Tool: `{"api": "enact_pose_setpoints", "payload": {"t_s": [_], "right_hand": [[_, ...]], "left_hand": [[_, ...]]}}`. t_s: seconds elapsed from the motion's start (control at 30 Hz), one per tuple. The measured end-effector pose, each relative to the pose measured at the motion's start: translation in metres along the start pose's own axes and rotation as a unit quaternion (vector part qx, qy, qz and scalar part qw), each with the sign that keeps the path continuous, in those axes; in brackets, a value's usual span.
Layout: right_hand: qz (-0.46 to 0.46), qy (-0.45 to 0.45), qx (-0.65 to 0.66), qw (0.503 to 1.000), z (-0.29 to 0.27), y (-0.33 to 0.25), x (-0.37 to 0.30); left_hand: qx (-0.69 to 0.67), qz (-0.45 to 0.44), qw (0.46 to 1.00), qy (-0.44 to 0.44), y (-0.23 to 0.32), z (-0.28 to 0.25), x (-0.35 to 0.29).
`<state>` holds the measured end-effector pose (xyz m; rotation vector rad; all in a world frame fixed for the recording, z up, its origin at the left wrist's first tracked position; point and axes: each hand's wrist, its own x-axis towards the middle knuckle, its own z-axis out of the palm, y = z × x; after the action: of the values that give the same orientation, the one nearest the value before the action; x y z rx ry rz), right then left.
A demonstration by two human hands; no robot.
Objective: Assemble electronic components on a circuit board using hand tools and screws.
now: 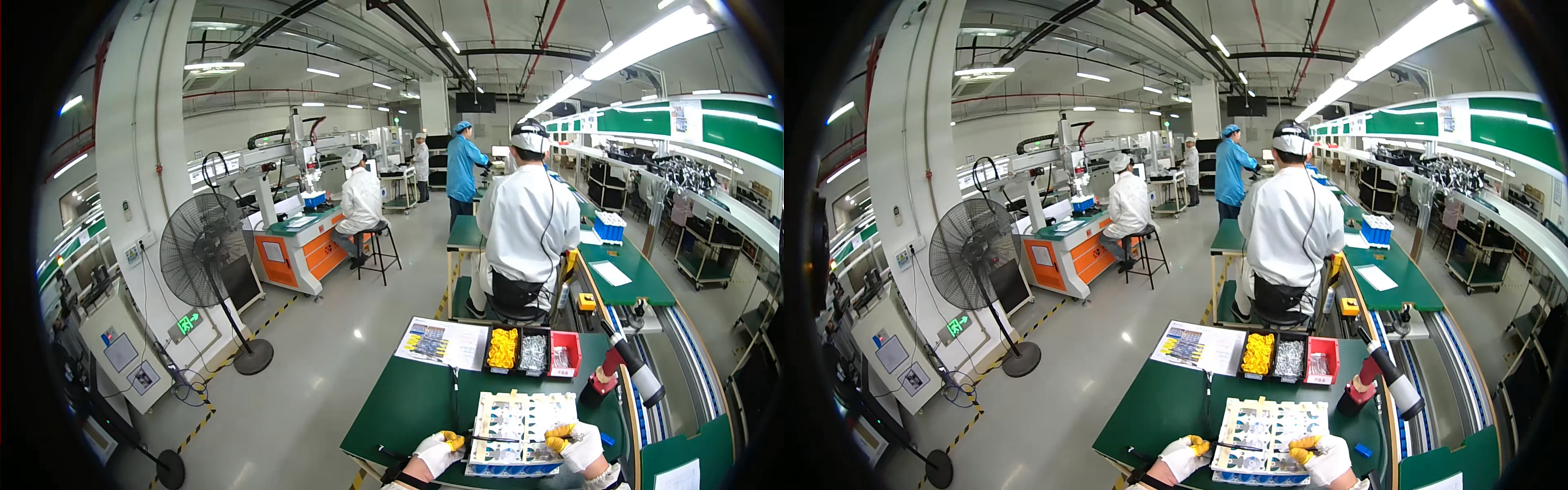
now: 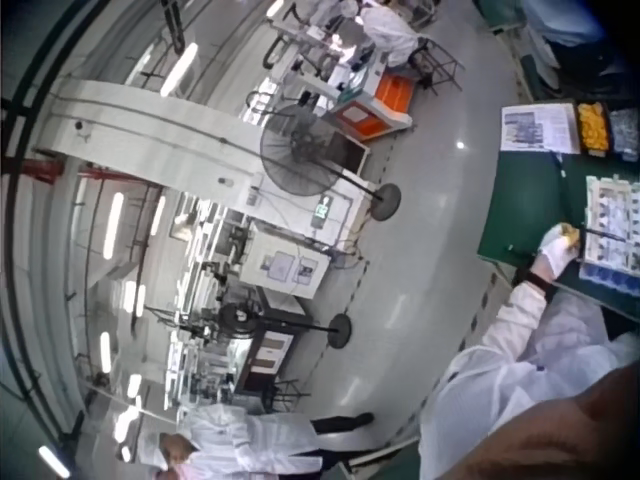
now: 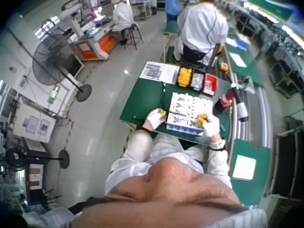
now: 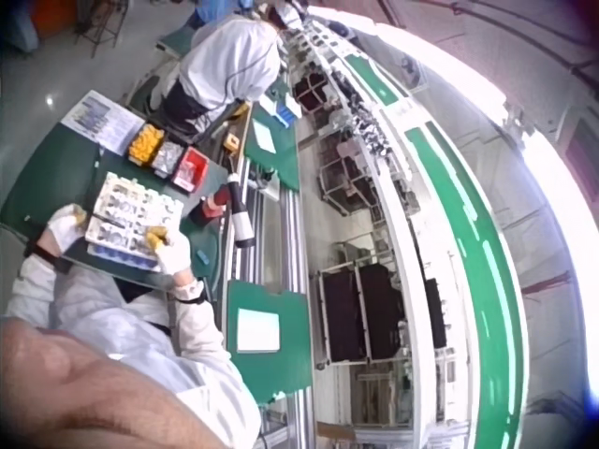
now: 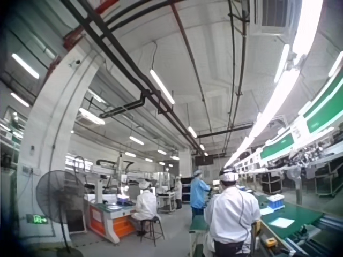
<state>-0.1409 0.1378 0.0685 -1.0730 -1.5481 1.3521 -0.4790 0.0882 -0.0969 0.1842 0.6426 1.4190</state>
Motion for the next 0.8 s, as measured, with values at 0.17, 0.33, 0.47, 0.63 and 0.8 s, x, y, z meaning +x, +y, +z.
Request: {"api": "enact_pose_setpoints", "payload": {"t_s": [0.17, 0.33, 0.47, 0.63, 0.8], "right_hand": [[0.016, -0.004, -0.058, 0.998, 0.008, -0.041, -0.014], [0.016, -0.015, -0.079, 0.997, 0.013, -0.054, -0.014], [0.031, -0.041, -0.092, 0.994, 0.022, -0.067, -0.013], [0.035, -0.014, -0.121, 0.992, 0.022, -0.070, -0.009], [0.079, -0.013, -0.078, 0.994, 0.021, -0.066, -0.012]], "left_hand": [[0.217, 0.065, 0.967, 0.114, 0.007, 0.030, 0.002], [0.566, 0.507, 0.608, 0.231, 0.024, 0.115, -0.052], [0.549, 0.619, 0.558, 0.067, 0.030, 0.193, -0.106], [0.666, 0.514, 0.532, -0.100, 0.007, 0.217, -0.085], [0.664, 0.541, 0.517, -0.023, -0.010, 0.210, -0.059]]}}
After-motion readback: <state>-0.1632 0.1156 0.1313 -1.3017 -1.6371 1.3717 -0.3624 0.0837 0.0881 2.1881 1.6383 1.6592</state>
